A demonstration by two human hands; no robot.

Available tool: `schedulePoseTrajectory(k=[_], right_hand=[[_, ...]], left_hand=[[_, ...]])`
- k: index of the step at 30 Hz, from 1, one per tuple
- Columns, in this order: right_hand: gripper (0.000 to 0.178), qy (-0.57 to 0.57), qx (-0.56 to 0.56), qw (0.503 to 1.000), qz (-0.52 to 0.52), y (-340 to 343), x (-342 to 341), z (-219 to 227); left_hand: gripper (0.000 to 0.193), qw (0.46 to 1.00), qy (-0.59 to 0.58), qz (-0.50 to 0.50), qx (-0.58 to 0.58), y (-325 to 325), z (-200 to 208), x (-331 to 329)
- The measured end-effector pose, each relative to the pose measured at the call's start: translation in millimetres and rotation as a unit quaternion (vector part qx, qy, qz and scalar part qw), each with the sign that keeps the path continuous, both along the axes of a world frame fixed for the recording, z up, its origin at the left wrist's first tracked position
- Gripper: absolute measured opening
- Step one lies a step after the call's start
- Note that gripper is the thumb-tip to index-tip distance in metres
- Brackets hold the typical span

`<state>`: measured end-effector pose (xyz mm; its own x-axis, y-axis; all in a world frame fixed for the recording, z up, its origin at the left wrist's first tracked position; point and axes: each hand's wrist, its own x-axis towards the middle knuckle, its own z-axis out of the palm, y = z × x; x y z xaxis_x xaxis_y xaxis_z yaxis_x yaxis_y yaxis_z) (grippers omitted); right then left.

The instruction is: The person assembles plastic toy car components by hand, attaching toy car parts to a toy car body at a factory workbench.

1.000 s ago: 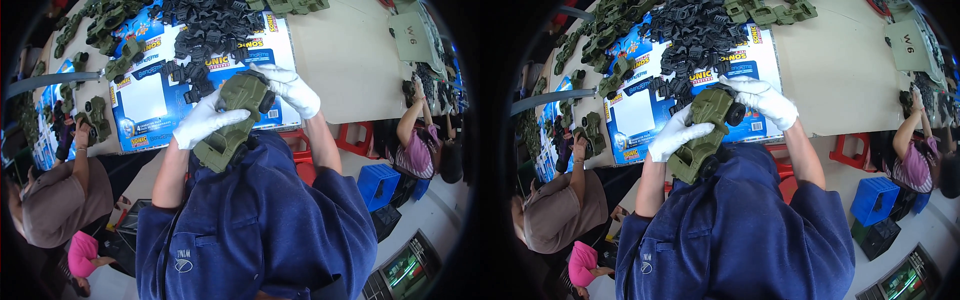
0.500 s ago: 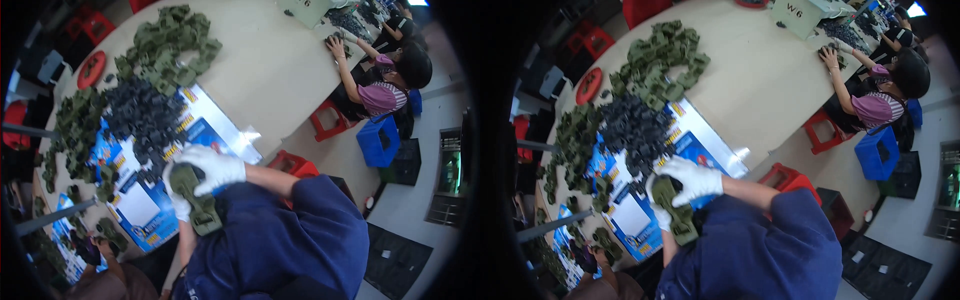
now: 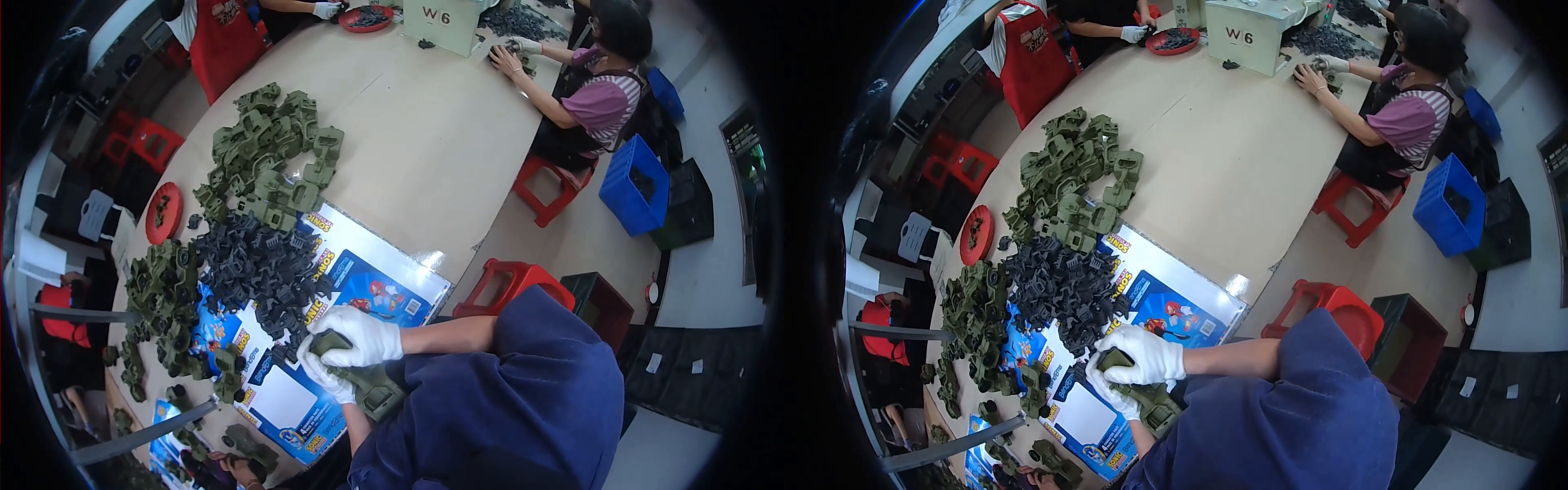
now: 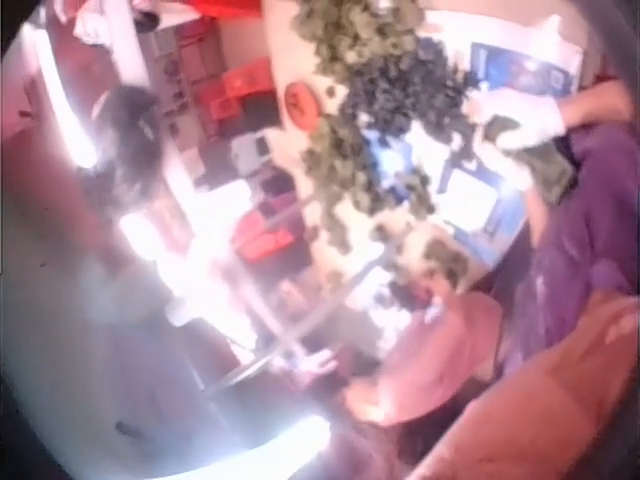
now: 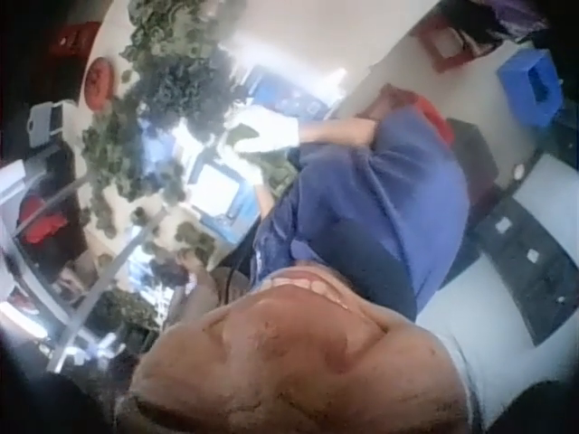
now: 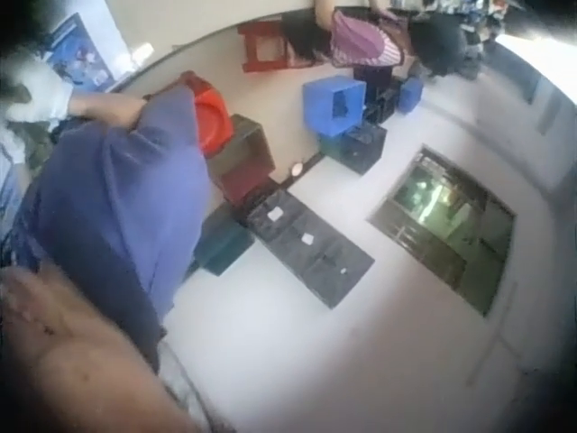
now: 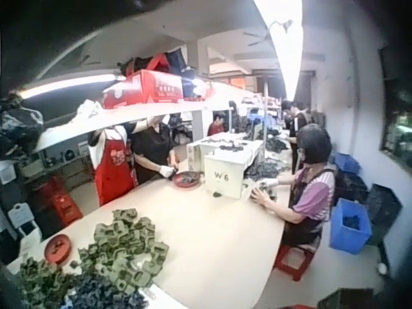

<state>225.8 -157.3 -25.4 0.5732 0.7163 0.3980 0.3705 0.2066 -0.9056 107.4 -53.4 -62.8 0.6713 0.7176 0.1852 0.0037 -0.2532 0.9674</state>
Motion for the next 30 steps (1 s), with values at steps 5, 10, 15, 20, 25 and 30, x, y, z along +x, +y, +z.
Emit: schedulePoseTrajectory(k=[5, 10, 15, 20, 25, 30], right_hand=[[0.039, 0.098, -0.114, 0.988, -0.043, -1, 4, -24], [0.06, 0.263, -0.262, 0.908, -0.195, -21, 63, -64], [0.075, 0.374, 0.008, 0.74, -0.559, -88, 171, -105], [0.067, 0.192, -0.167, 0.872, -0.419, -49, 93, -182], [0.08, -0.031, -0.275, 0.957, -0.081, -4, 19, -129], [0.07, -0.204, -0.208, 0.952, -0.091, 16, 17, -125]], left_hand=[[0.044, 0.989, 0.021, -0.017, -0.144, 3, -45, 18], [0.037, 0.965, 0.253, 0.0, -0.075, 22, -35, 34], [0.037, 0.934, 0.268, 0.182, 0.151, 135, -38, -25], [0.061, 0.804, 0.411, 0.235, 0.36, 272, -82, -95], [0.073, 0.766, 0.465, 0.171, 0.409, 298, -111, -128], [0.078, 0.697, 0.599, 0.155, 0.363, 264, -50, -65]])
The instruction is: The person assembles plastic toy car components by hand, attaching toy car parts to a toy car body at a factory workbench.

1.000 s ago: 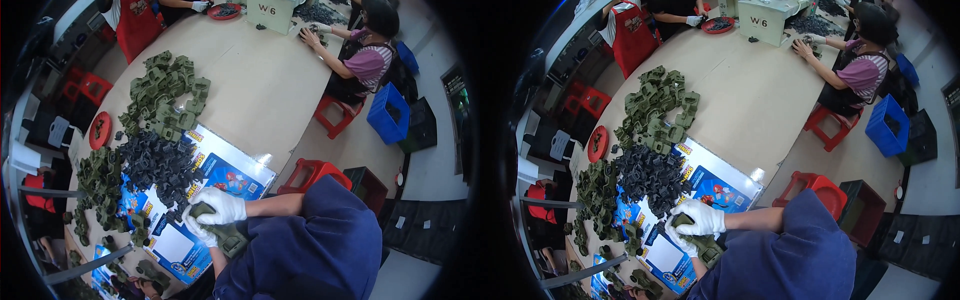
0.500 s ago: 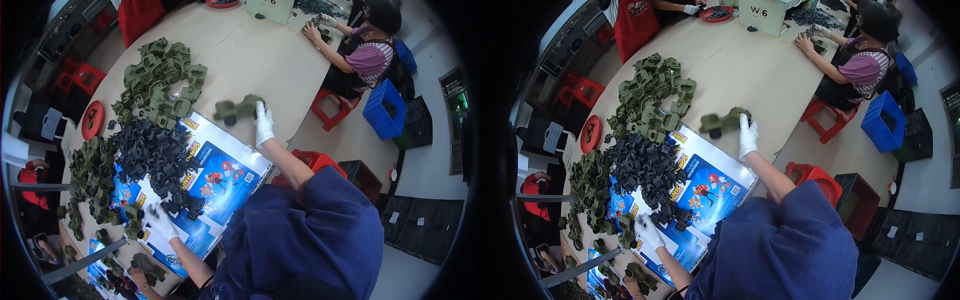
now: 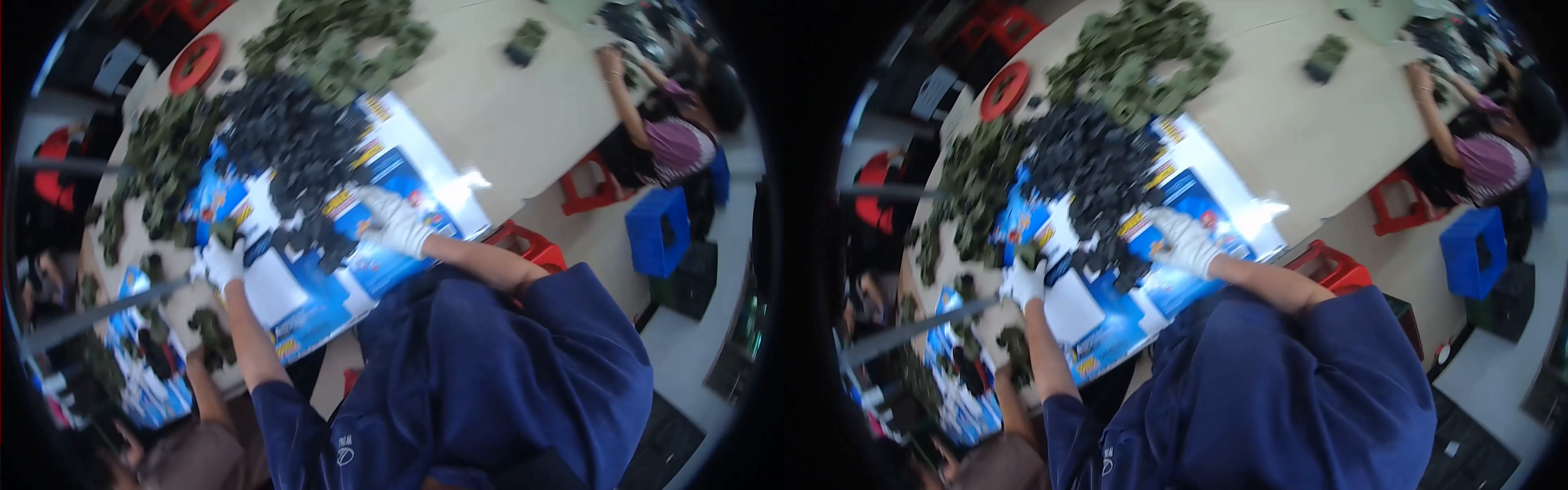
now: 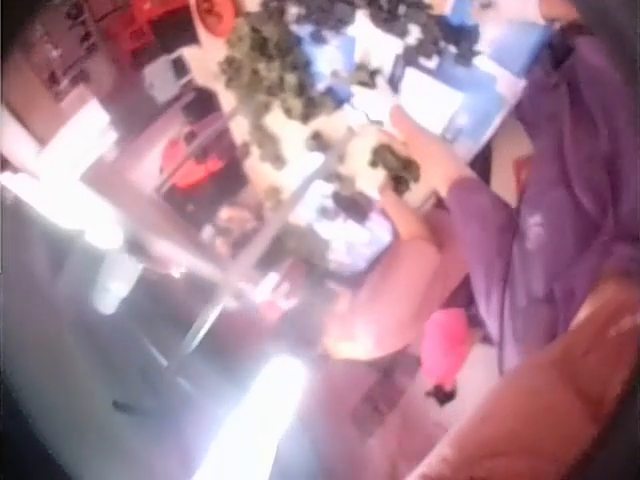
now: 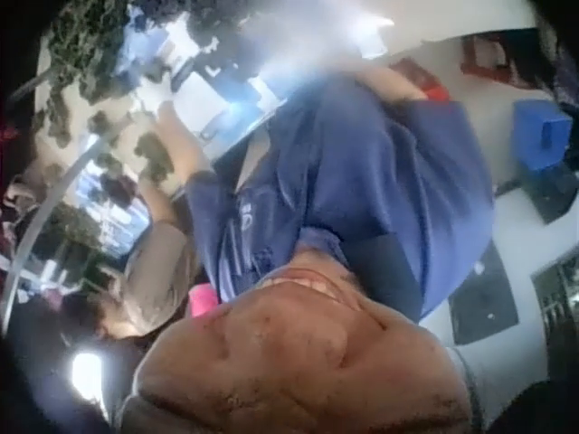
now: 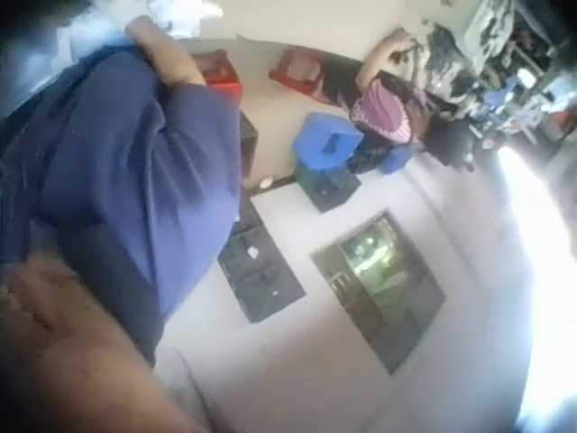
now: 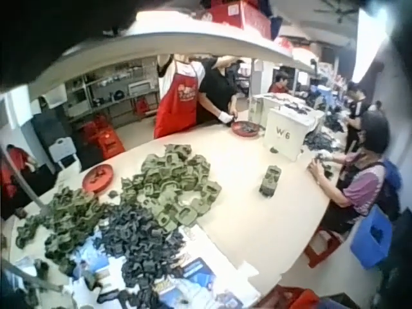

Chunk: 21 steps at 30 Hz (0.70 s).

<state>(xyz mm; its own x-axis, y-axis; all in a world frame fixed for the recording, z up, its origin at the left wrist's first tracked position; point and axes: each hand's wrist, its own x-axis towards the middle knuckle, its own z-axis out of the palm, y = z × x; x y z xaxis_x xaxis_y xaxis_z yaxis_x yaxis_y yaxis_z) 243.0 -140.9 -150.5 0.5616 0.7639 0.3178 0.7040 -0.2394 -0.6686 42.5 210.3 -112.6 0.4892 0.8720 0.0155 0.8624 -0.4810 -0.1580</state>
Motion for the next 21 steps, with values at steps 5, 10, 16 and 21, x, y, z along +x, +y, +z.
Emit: schedulePoseTrajectory(k=[5, 10, 16, 21], right_hand=[[0.054, 0.185, -0.025, 0.982, -0.018, 5, 6, -3], [0.048, 0.136, 0.023, 0.985, -0.106, 32, 20, 5], [0.074, 0.027, -0.213, 0.963, -0.162, 72, 58, 10], [0.062, -0.006, -0.239, 0.968, -0.081, 54, 64, 15]], left_hand=[[0.092, 0.989, 0.093, 0.064, -0.092, -11, 14, -27], [0.067, 0.962, -0.211, 0.001, -0.172, -44, -10, -86], [0.079, 0.879, -0.401, 0.097, -0.24, -61, -33, -107], [0.076, 0.85, -0.229, 0.127, -0.457, -28, -18, -94]])
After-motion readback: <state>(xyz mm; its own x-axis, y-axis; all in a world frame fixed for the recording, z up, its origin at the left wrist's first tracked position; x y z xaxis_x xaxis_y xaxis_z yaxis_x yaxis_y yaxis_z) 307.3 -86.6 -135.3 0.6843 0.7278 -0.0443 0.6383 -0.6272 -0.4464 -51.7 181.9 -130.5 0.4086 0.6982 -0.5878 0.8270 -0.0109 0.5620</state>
